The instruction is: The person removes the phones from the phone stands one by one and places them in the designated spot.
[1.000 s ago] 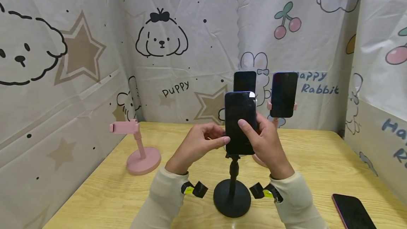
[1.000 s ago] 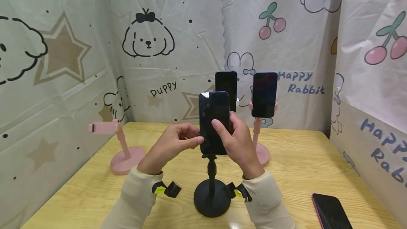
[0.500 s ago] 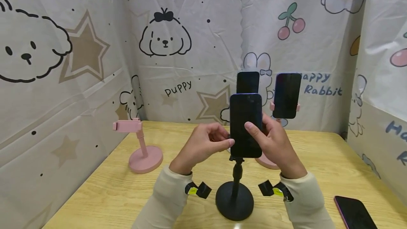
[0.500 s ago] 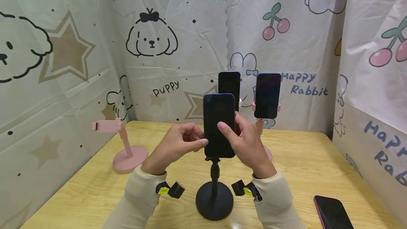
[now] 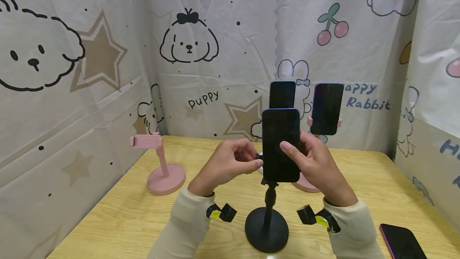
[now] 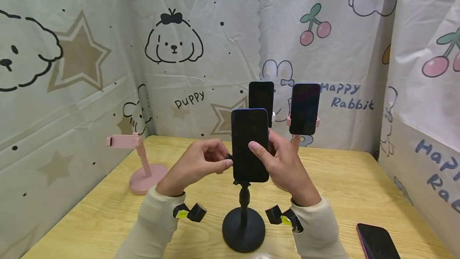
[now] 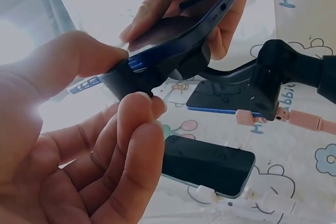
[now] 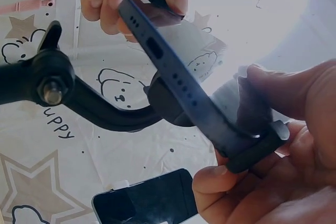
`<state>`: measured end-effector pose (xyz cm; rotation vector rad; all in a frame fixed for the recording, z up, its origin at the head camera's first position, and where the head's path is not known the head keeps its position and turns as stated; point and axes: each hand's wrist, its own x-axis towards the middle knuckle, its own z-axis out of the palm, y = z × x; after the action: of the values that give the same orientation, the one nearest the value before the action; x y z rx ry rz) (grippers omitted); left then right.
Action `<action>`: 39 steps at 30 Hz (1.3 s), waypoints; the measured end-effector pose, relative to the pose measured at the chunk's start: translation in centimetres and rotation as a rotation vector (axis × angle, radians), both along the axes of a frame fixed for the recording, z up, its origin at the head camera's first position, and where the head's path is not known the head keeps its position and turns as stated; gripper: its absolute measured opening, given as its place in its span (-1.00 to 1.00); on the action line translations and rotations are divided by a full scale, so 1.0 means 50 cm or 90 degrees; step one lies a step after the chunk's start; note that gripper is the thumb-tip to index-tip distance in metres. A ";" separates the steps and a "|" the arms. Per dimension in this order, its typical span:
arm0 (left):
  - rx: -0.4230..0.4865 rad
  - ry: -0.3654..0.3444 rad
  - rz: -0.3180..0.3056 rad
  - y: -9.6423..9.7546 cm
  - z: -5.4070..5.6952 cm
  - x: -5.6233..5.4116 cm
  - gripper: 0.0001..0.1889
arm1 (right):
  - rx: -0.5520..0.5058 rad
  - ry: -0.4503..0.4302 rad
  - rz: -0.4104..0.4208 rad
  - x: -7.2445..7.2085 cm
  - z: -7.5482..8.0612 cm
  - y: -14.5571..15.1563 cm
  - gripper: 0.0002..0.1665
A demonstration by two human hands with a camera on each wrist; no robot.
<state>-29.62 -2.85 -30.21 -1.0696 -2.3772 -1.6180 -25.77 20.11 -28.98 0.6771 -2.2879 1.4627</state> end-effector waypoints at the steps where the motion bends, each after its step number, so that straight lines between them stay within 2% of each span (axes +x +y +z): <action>1: 0.001 -0.003 -0.004 -0.002 0.000 -0.002 -0.83 | 0.003 0.002 -0.001 0.000 0.001 -0.001 -0.60; 8: 0.020 -0.023 -0.034 -0.007 -0.003 -0.006 -0.81 | 0.024 0.015 -0.007 -0.003 0.006 -0.003 -0.60; 28: -0.019 -0.063 -0.036 -0.006 0.001 -0.004 -0.77 | 0.021 -0.007 0.004 0.000 0.003 0.012 -0.61; 39: -0.023 -0.074 -0.059 -0.006 0.001 -0.005 -0.77 | -0.010 -0.042 0.028 0.003 0.002 0.023 -0.59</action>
<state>-29.86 -3.17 -30.14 -1.1383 -2.4723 -1.7189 -25.64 21.28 -28.88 0.6879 -2.3211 1.5435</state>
